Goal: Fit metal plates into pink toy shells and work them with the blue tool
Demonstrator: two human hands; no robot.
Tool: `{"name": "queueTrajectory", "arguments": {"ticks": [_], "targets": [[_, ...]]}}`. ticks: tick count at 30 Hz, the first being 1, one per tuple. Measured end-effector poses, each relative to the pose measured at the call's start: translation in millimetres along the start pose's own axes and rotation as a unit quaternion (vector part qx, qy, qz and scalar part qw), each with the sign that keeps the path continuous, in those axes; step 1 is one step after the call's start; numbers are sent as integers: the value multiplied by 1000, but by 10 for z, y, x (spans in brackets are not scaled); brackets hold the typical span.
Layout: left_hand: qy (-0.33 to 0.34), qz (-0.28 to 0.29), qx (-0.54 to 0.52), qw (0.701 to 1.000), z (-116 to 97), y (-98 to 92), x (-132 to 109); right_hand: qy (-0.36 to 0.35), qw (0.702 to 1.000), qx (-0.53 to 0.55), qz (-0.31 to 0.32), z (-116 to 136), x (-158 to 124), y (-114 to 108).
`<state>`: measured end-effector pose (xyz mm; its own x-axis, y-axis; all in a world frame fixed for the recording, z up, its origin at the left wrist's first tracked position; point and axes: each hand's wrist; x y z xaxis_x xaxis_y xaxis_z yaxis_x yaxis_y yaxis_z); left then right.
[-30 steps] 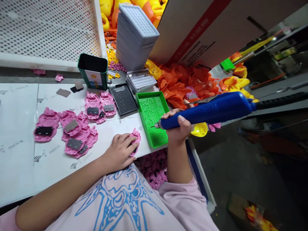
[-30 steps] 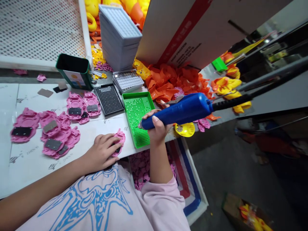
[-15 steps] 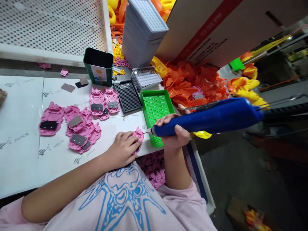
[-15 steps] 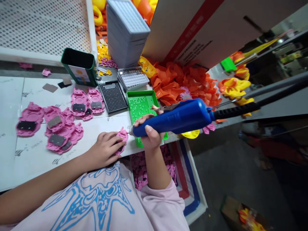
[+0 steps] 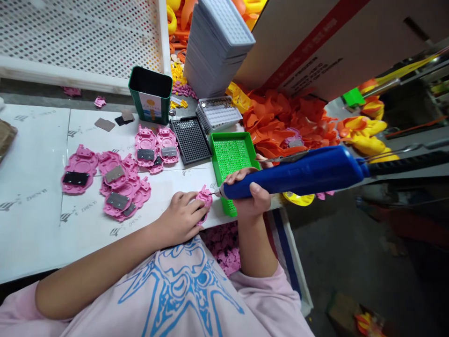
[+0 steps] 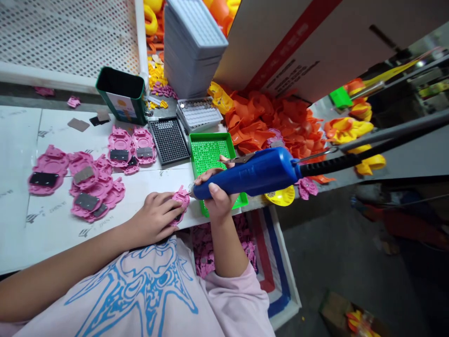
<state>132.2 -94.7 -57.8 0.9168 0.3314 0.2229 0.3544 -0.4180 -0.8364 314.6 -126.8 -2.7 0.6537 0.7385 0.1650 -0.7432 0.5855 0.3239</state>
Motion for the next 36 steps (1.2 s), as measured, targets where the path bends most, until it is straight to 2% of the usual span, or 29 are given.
{"name": "queueTrajectory", "arguments": {"ticks": [6, 12, 16, 21, 23, 26, 30, 32, 36], "targets": [[-3, 3, 0, 1000, 0, 3, -2, 5, 1000, -9, 1, -18, -12, 4], [8, -23, 15, 1000, -13, 24, -18, -41, 993, -38, 105, -50, -83, 17], [17, -19, 29, 999, -14, 39, -31, -74, 984, -84, 138, -96, -102, -10], [17, -16, 34, 999, -6, 62, -39, -40, 981, -95, 166, -120, -77, -31], [17, -14, 31, 999, -8, 60, -36, -17, 987, -75, 140, -69, -55, -13], [13, -23, 20, 999, -11, 40, -21, 0, 998, -25, 64, 77, 16, 19], [27, -40, 0, 999, 4, 4, -4, -78, 996, 10, -30, 259, 170, -3], [34, -31, -4, 999, 19, -8, -3, -83, 995, -7, -63, 275, 239, -40], [33, -14, -8, 999, 43, -13, -6, -40, 994, -33, -95, 170, 306, -106]]}}
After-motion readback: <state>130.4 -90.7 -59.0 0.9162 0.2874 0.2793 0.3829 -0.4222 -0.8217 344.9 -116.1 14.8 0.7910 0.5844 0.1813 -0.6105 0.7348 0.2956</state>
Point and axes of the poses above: each hand's wrist, its own x-axis towards the middle knuckle, its own y-axis out of the palm, z = x × y, and after that the axes turned 3 degrees about -z, right-handed
